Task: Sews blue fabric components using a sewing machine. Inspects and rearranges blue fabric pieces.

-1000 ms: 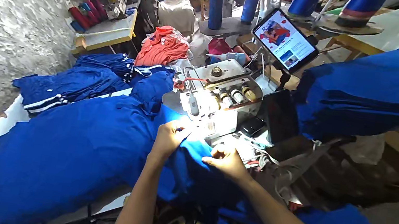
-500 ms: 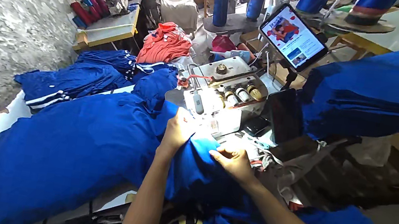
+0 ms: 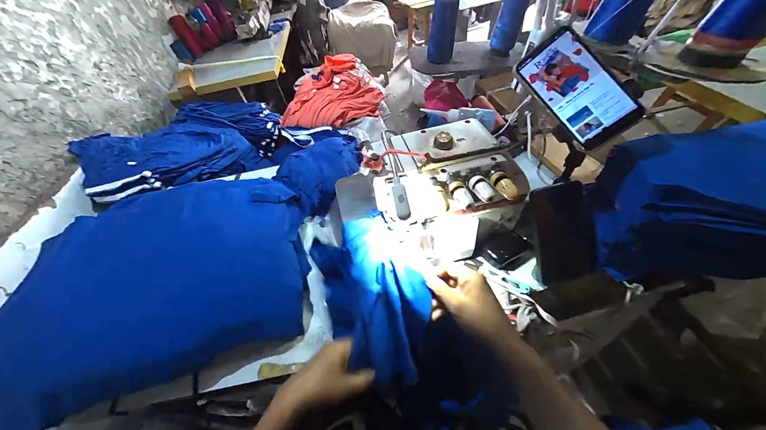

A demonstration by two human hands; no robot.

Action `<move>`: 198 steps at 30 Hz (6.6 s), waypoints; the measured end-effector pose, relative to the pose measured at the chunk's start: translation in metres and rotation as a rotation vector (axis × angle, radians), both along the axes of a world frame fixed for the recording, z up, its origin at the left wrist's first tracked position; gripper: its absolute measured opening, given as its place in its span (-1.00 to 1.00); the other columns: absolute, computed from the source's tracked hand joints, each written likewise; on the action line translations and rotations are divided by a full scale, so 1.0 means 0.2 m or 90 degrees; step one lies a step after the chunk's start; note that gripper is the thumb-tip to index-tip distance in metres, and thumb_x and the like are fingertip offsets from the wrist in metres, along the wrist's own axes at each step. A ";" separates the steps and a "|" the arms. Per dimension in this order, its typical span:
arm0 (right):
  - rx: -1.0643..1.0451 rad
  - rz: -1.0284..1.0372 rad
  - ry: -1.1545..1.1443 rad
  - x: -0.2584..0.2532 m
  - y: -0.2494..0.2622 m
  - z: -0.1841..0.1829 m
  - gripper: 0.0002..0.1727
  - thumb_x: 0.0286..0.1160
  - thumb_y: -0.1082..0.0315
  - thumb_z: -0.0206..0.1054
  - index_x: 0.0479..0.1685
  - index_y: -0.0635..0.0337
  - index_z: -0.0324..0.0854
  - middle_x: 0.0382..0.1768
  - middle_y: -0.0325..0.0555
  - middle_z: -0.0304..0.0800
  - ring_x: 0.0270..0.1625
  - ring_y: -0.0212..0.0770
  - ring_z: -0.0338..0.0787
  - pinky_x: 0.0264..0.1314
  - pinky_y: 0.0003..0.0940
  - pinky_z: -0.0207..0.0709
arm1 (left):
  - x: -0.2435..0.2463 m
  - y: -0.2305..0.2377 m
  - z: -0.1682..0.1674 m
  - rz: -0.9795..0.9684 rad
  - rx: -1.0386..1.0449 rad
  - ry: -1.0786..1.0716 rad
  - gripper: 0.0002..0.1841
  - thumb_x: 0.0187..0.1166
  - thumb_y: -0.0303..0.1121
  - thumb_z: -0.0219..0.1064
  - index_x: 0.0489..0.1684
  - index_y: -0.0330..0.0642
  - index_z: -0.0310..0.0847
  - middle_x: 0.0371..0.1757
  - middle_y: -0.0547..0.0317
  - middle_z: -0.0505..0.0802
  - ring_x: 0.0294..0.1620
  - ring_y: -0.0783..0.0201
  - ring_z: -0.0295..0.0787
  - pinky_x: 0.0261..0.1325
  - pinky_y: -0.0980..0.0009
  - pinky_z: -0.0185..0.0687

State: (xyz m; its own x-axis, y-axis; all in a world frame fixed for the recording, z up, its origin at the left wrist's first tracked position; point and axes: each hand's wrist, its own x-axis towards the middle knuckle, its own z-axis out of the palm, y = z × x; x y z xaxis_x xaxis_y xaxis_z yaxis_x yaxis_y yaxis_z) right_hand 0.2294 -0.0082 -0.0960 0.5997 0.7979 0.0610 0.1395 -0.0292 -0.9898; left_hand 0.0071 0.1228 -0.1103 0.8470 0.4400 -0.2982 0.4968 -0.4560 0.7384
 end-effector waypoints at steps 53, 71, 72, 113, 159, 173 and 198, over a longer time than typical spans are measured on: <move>-0.039 0.196 -0.279 -0.19 0.17 -0.02 -0.71 0.69 0.41 0.19 -0.21 0.53 0.69 -0.34 0.27 0.76 -0.22 0.07 0.77 -0.05 -0.07 0.56 | 0.65 0.16 0.40 0.189 0.434 0.054 -0.59 0.62 -0.33 0.37 0.35 -0.39 0.60 0.38 -0.53 0.61 0.33 -0.43 0.64 0.31 -0.31 0.53; 0.077 0.061 -0.033 -0.14 0.24 -0.08 -0.67 0.67 0.19 0.29 -0.10 0.32 0.80 -0.32 -0.20 0.83 -0.24 -0.56 0.70 -0.02 -0.53 0.57 | 0.40 -0.20 -0.14 0.337 0.390 -0.436 -0.52 0.60 -0.59 0.19 0.46 -0.78 0.39 0.27 -0.59 0.74 0.29 -0.28 0.79 0.44 0.06 0.60; 0.116 0.035 -0.048 -0.14 0.23 -0.12 -0.68 0.65 0.25 0.28 -0.36 0.28 0.79 -0.48 -0.31 0.73 -0.37 -0.65 0.61 -0.18 -0.60 0.50 | 0.40 -0.22 -0.19 0.320 0.422 -0.449 -0.48 0.57 -0.57 0.21 0.48 -0.79 0.36 0.25 -0.59 0.75 0.23 -0.25 0.83 0.38 0.10 0.66; 0.044 0.044 0.496 0.03 0.09 -0.07 -0.71 0.83 0.35 0.05 -0.27 0.09 0.64 -0.44 -0.30 0.79 -0.34 -0.47 0.78 -0.23 -0.52 0.66 | 0.54 0.30 0.13 0.036 0.323 -0.391 -0.67 0.39 -0.62 0.39 0.10 -0.58 0.59 -0.02 -0.31 0.84 0.05 -0.08 0.82 0.21 0.05 0.69; -0.004 0.041 0.127 0.00 -0.04 -0.17 -0.89 0.57 0.41 0.37 -0.14 0.28 0.60 -0.65 -0.42 0.55 -0.64 -0.59 0.49 -0.54 -0.64 0.37 | 0.46 0.18 -0.02 0.359 0.410 -0.345 -0.67 0.78 -0.42 0.07 0.11 -0.61 0.59 -0.12 -0.38 0.80 -0.09 -0.12 0.79 0.07 0.07 0.65; 0.080 0.036 -0.017 -0.05 -0.08 -0.25 -0.85 0.53 0.43 0.34 -0.27 0.35 0.75 -0.43 -0.32 0.76 -0.39 -0.69 0.62 -0.22 -0.72 0.53 | 0.50 -0.11 -0.02 0.116 0.567 -0.479 -0.66 0.30 -0.45 0.48 -0.06 -0.56 0.70 -0.08 -0.38 0.79 -0.08 -0.16 0.81 0.01 0.09 0.74; 0.197 -0.278 -0.697 0.09 0.21 -0.19 -0.80 0.43 0.23 0.38 -0.32 0.07 0.91 -0.16 0.18 0.82 -0.06 0.17 0.80 0.01 0.15 0.53 | 0.43 -0.14 0.12 0.051 0.503 -0.429 -0.88 0.41 -0.51 0.39 -0.33 -0.42 0.82 -0.36 -0.12 0.88 -0.30 0.07 0.90 -0.13 0.23 0.81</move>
State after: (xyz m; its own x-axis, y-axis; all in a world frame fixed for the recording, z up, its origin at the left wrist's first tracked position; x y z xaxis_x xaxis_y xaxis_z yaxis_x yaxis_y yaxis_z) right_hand 0.2478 0.0336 -0.1344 0.3262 0.4044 0.8544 0.9422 -0.0662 -0.3284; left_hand 0.0931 0.0955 -0.0869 0.6905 0.3658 0.6241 0.1421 -0.9145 0.3788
